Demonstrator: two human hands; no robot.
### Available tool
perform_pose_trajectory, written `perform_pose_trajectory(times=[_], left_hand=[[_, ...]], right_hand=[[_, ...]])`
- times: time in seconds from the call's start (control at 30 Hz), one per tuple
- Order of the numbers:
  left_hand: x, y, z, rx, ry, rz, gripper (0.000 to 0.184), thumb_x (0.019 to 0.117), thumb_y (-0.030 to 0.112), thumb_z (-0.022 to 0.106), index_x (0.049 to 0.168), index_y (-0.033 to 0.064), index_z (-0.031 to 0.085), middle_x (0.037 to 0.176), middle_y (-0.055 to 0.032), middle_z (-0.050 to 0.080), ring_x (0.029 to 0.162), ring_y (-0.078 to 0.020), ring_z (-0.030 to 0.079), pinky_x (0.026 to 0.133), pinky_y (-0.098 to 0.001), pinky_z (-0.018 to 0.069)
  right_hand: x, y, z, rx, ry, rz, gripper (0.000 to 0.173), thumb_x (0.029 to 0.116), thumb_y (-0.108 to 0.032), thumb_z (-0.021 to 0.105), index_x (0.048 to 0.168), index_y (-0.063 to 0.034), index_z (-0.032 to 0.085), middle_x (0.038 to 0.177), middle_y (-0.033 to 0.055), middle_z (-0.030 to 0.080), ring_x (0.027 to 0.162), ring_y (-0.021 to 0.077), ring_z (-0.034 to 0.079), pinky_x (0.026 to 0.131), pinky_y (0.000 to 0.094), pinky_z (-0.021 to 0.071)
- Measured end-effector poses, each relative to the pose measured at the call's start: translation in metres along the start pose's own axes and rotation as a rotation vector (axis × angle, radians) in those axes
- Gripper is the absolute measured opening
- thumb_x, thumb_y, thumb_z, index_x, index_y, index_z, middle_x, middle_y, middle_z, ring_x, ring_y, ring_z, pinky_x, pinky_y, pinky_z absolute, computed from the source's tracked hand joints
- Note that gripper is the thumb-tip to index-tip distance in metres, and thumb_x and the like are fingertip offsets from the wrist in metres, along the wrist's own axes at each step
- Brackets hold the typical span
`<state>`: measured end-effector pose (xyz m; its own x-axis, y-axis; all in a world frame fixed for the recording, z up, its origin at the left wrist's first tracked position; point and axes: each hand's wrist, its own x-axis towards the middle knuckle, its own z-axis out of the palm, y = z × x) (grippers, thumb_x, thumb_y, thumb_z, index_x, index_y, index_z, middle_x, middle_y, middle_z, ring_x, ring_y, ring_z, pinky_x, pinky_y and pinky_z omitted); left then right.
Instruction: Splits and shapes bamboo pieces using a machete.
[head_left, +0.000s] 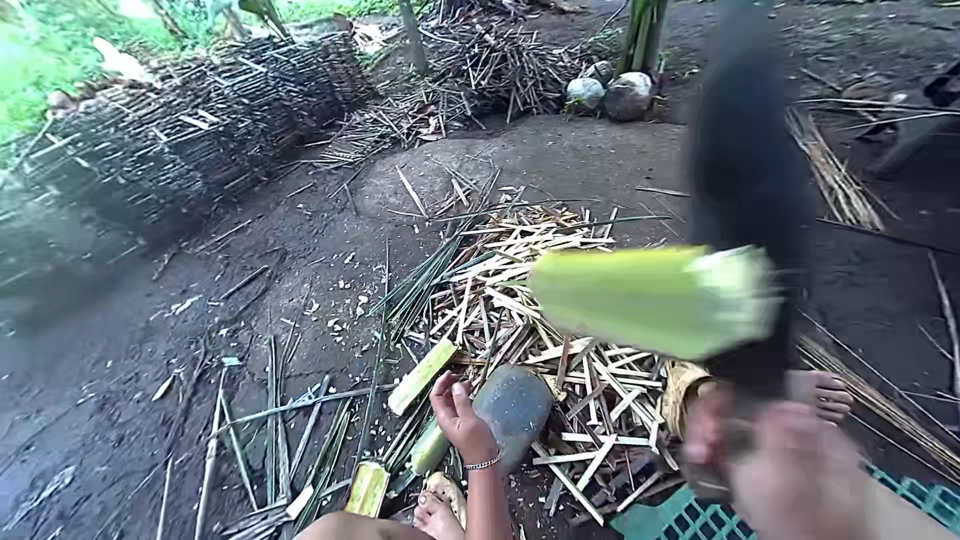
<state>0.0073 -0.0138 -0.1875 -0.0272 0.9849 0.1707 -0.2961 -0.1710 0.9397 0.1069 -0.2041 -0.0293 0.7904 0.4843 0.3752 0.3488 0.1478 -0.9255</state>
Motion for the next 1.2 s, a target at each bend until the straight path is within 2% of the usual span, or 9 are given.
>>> perform_pose_trajectory(times=[0.1, 0.17, 0.3, 0.47, 0.8, 0.87, 0.93, 1.03, 1.2], left_hand=[[0.009, 0.014, 0.003, -0.097, 0.127, -0.054, 0.03, 0.1043, 0.014, 0.035, 0.125, -0.0035, 0.046, 0.1, 0.0026, 0.056, 0.077, 0.0009, 0.061, 0.077, -0.0191, 0.0553], [0.015, 0.021, 0.005, -0.133, 0.173, -0.078, 0.026, 0.1052, 0.013, 0.033, 0.122, 0.0006, 0.048, 0.095, 0.0052, 0.057, 0.074, 0.0008, 0.061, 0.074, -0.0189, 0.0557], [0.013, 0.026, -0.003, -0.134, 0.25, -0.129, 0.024, 0.1077, 0.012, 0.03, 0.121, 0.0017, 0.047, 0.097, 0.0029, 0.055, 0.075, -0.0016, 0.06, 0.073, -0.0203, 0.0539], [0.012, 0.025, -0.01, -0.172, 0.345, -0.24, 0.021, 0.1096, 0.013, 0.029, 0.113, 0.0048, 0.047, 0.09, 0.0017, 0.05, 0.072, -0.0044, 0.056, 0.071, -0.0218, 0.0514], [0.019, 0.023, -0.003, -0.236, 0.382, -0.3, 0.019, 0.1102, 0.015, 0.031, 0.109, 0.0101, 0.05, 0.085, 0.0043, 0.052, 0.068, -0.0044, 0.055, 0.069, -0.0208, 0.0516], [0.018, 0.026, -0.001, -0.235, 0.377, -0.311, 0.019, 0.1107, 0.016, 0.031, 0.109, 0.011, 0.049, 0.085, 0.0047, 0.053, 0.069, -0.004, 0.056, 0.069, -0.0209, 0.0516], [0.017, 0.029, -0.001, -0.233, 0.359, -0.32, 0.02, 0.1107, 0.016, 0.03, 0.112, 0.0102, 0.049, 0.086, 0.0042, 0.052, 0.069, -0.0043, 0.056, 0.068, -0.0208, 0.0513], [0.01, 0.027, -0.001, -0.218, 0.358, -0.315, 0.019, 0.1102, 0.015, 0.03, 0.111, 0.0095, 0.049, 0.083, 0.0041, 0.051, 0.066, -0.0036, 0.055, 0.065, -0.0194, 0.0506], [0.003, 0.017, 0.003, -0.19, 0.318, -0.338, 0.018, 0.1093, 0.013, 0.032, 0.109, 0.0092, 0.05, 0.082, 0.004, 0.051, 0.065, -0.0042, 0.055, 0.065, -0.0198, 0.0502]], right_hand=[[0.016, -0.03, -0.009, 0.051, 0.016, -0.165, 0.038, 0.1043, -0.06, 0.037, 0.101, -0.03, 0.059, 0.072, -0.0196, 0.064, 0.057, -0.0036, 0.061, 0.052, 0.0171, 0.0549], [-0.001, -0.01, 0.002, -0.122, -0.006, -0.039, 0.044, 0.107, -0.055, 0.038, 0.1, -0.0172, 0.06, 0.068, -0.0155, 0.061, 0.056, -0.0017, 0.06, 0.053, 0.021, 0.056], [-0.043, 0.113, 0.047, -0.646, -0.399, 0.62, 0.056, 0.1105, -0.039, 0.039, 0.112, 0.0115, 0.063, 0.087, 0.028, 0.067, 0.085, 0.0424, 0.069, 0.082, 0.0613, 0.0531], [-0.035, 0.129, 0.041, -0.356, -0.35, 0.86, 0.052, 0.1123, -0.042, 0.034, 0.103, 0.0017, 0.062, 0.066, 0.0059, 0.054, 0.05, 0.0168, 0.054, 0.052, 0.0348, 0.0516], [0.035, -0.031, -0.011, 0.062, 0.108, -0.265, 0.037, 0.1068, -0.056, 0.039, 0.095, -0.0294, 0.062, 0.069, -0.0151, 0.063, 0.053, 0.0015, 0.061, 0.048, 0.0201, 0.0556], [0.013, -0.009, 0.007, -0.167, 0.064, -0.149, 0.044, 0.1058, -0.058, 0.039, 0.1, -0.0207, 0.061, 0.068, -0.017, 0.059, 0.055, -0.0032, 0.058, 0.051, 0.0191, 0.0541], [-0.021, 0.053, 0.035, -0.485, -0.088, 0.152, 0.057, 0.1087, -0.048, 0.038, 0.105, 0.0034, 0.063, 0.063, 0.0029, 0.055, 0.053, 0.0133, 0.058, 0.053, 0.0353, 0.0537], [-0.047, 0.151, 0.064, -0.659, -0.471, 0.8, 0.057, 0.1116, -0.04, 0.036, 0.127, 0.0088, 0.06, 0.107, 0.0292, 0.068, 0.102, 0.0419, 0.068, 0.094, 0.0591, 0.051], [-0.03, 0.137, 0.044, -0.38, -0.373, 0.838, 0.055, 0.1126, -0.042, 0.031, 0.111, 0.0029, 0.062, 0.071, 0.008, 0.056, 0.054, 0.0187, 0.057, 0.058, 0.0383, 0.0538]])
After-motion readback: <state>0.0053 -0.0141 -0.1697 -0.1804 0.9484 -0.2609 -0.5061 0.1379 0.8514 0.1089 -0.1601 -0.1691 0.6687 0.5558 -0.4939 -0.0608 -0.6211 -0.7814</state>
